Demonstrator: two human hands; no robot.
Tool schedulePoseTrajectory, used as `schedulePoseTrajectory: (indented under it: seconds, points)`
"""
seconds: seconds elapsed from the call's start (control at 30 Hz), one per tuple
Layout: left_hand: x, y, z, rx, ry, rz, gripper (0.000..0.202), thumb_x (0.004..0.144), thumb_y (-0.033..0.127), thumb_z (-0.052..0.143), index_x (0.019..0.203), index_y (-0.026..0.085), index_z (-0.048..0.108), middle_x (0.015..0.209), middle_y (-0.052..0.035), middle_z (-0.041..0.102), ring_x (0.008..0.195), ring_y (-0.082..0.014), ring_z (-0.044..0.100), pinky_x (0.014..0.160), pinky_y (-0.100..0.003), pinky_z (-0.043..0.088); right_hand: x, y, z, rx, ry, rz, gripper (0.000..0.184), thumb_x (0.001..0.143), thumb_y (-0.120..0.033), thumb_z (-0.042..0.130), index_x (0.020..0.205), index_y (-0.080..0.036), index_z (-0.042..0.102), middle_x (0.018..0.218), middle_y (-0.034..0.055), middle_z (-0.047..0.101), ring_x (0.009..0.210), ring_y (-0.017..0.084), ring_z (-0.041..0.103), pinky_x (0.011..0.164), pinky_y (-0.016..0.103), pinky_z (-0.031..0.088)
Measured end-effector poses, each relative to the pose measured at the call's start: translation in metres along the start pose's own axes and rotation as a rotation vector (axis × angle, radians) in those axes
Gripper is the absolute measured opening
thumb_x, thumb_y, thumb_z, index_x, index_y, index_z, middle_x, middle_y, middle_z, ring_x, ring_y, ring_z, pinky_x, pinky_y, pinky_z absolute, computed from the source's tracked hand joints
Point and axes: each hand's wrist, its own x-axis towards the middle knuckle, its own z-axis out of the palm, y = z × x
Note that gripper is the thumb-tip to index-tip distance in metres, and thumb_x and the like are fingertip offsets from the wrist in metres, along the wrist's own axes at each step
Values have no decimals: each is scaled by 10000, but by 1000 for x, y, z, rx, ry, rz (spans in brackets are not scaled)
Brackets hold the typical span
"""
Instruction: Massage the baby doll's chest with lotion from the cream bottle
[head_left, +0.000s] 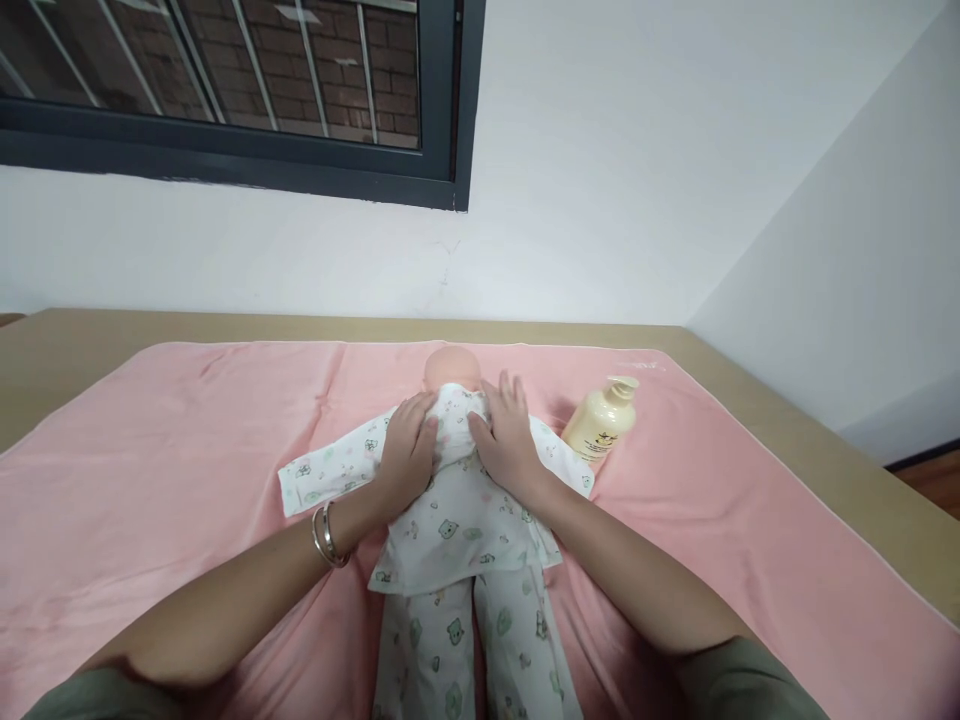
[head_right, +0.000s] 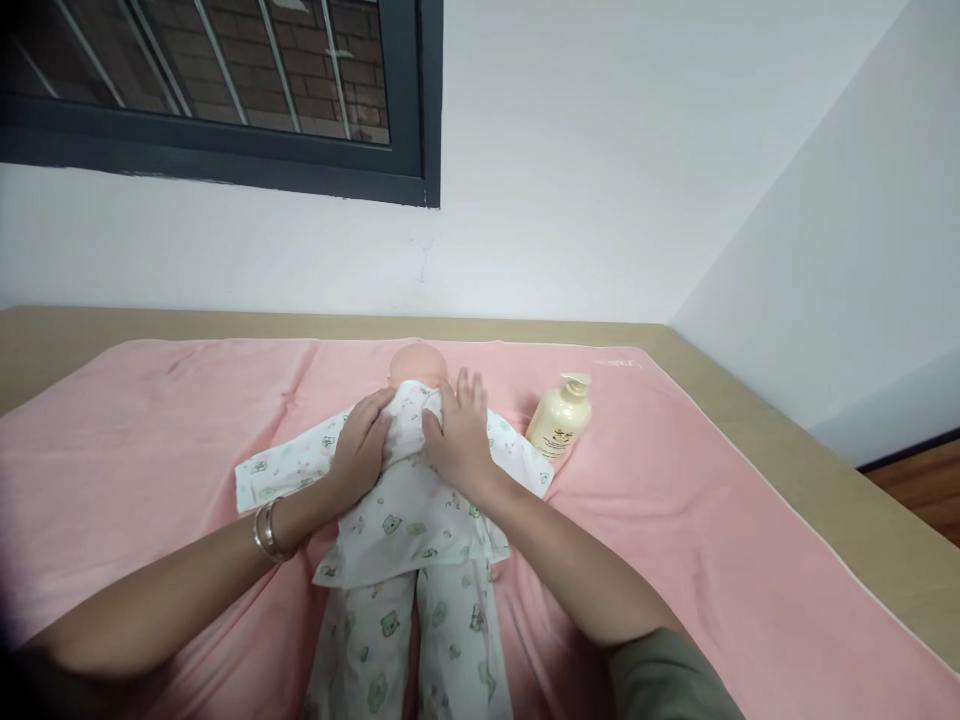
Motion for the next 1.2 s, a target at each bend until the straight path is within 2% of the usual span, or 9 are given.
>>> schedulePoseTrajectory:
  seconds: [0.1, 0.2, 0.37, 0.5, 0.63, 0.77, 0.9, 1.0, 1.2]
  points:
    - [-5, -1, -1, -76, 90, 38, 446, 996, 388, 287, 1376, 221, 453, 1467, -120, 455, 1376, -257, 398, 1159, -525, 304, -10, -14, -7, -69, 33, -127, 617, 950, -314, 429, 1521, -148, 266, 1628, 148, 120, 1499, 333, -29, 1150, 622, 164]
    - [-8, -1, 0, -117, 122, 59, 467, 1007, 418, 270, 1396, 210, 422, 1470, -142, 437, 1385, -265, 387, 1156, -537, 299, -19, -25, -11, -128, -136, -324, 548, 950, -310, 454, 1475, -173, 378, 1579, 141, 293, 1491, 321, 111, 1167, 595, 157]
    - [-8, 3, -1, -139, 120, 40, 468, 1008, 422, 280, 1414, 217, 389, 1457, -135, 442, 1370, -257, 397, 1155, -515, 302, -20, -25, -13, -184, -47, -280, 558, 962, -340, 440, 1472, -123, 374, 1601, 176, 216, 1493, 346, 59, 1157, 624, 140]
    - [-8, 5, -1, -160, 131, 37, 473, 1002, 415, 303, 1417, 203, 381, 1452, -139, 444, 1354, -258, 408, 1150, -500, 310, -18, -24, -13, -159, -157, -341, 526, 955, -355, 462, 1431, -131, 441, 1563, 174, 314, 1481, 336, 147, 1161, 600, 174]
    - [-8, 7, -2, -170, 117, 24, 474, 997, 418, 302, 1417, 210, 374, 1450, -131, 443, 1353, -254, 408, 1147, -496, 314, -24, -30, -14, -148, -71, -359, 548, 937, -325, 468, 1447, -130, 417, 1592, 164, 248, 1492, 333, 95, 1170, 606, 138]
    - [-8, 7, -3, -177, 119, 8, 461, 996, 403, 306, 1406, 207, 386, 1444, -128, 449, 1353, -248, 406, 1149, -491, 310, -29, -34, -14, -131, -156, -417, 528, 915, -303, 500, 1416, -141, 465, 1531, 165, 380, 1461, 316, 226, 1176, 580, 162]
    - [-7, 5, -2, -172, 112, 1, 464, 989, 413, 321, 1398, 208, 396, 1427, -126, 465, 1339, -254, 422, 1138, -493, 322, -23, -30, -10, -143, -78, -358, 541, 915, -298, 492, 1430, -136, 450, 1575, 165, 294, 1477, 331, 168, 1167, 603, 159]
    - [-7, 5, -1, -181, 107, -33, 457, 986, 422, 326, 1379, 209, 420, 1395, -122, 494, 1313, -255, 452, 1119, -484, 348, -22, -27, -9, -139, -142, -355, 499, 927, -299, 474, 1401, -142, 487, 1540, 154, 372, 1455, 317, 241, 1168, 581, 193]
    - [-7, 7, -2, -192, 82, -94, 445, 984, 422, 326, 1353, 204, 449, 1352, -118, 530, 1266, -260, 494, 1074, -471, 396, -84, -39, -21, -126, -125, -474, 584, 808, -258, 547, 1377, -133, 505, 1494, 170, 423, 1416, 353, 295, 1158, 602, 224]
